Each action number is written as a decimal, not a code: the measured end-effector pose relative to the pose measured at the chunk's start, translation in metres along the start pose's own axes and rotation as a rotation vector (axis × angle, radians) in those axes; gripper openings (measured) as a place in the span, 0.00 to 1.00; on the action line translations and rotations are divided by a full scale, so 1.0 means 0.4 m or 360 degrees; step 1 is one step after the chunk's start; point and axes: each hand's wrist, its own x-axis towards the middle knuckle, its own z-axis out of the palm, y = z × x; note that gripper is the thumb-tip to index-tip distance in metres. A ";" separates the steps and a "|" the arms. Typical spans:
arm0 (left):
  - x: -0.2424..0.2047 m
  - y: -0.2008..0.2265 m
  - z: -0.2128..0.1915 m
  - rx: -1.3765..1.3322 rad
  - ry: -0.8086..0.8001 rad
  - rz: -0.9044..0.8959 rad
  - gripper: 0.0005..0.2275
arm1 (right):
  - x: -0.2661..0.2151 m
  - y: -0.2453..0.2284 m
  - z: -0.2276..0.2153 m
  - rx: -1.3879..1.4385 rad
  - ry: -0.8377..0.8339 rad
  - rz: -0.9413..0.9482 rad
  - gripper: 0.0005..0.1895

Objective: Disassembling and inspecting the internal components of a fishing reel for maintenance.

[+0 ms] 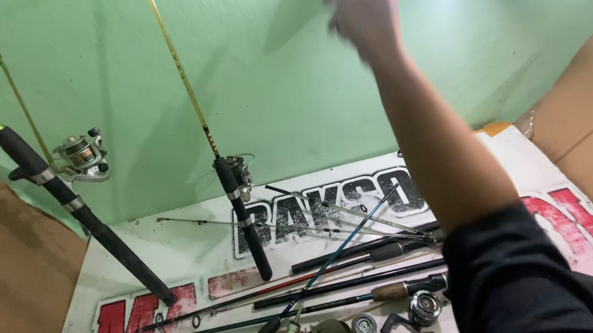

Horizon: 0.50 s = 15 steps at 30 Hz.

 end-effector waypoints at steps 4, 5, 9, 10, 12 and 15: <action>-0.026 0.046 0.034 0.0102 0.0084 0.0171 0.10 | -0.414 0.028 -0.027 0.0198 -0.0202 0.0084 0.15; -0.026 0.063 0.045 0.0191 0.0112 0.0151 0.10 | -0.518 0.036 -0.035 0.0413 -0.0389 0.0176 0.05; -0.052 0.134 0.094 0.0351 0.0099 0.0217 0.11 | -0.872 -0.071 -0.067 0.0101 -0.0868 0.0871 0.13; -0.070 0.172 0.117 0.0317 0.0034 0.0019 0.12 | -0.916 -0.108 -0.071 0.0272 -0.1009 0.0981 0.28; -0.104 0.220 0.157 0.0298 -0.0042 -0.0192 0.12 | -1.007 -0.149 -0.090 0.0451 -0.1127 0.1098 0.46; -0.142 0.242 0.192 0.0176 -0.0193 -0.0178 0.12 | -1.106 -0.154 -0.114 0.1133 -0.1006 0.1574 0.39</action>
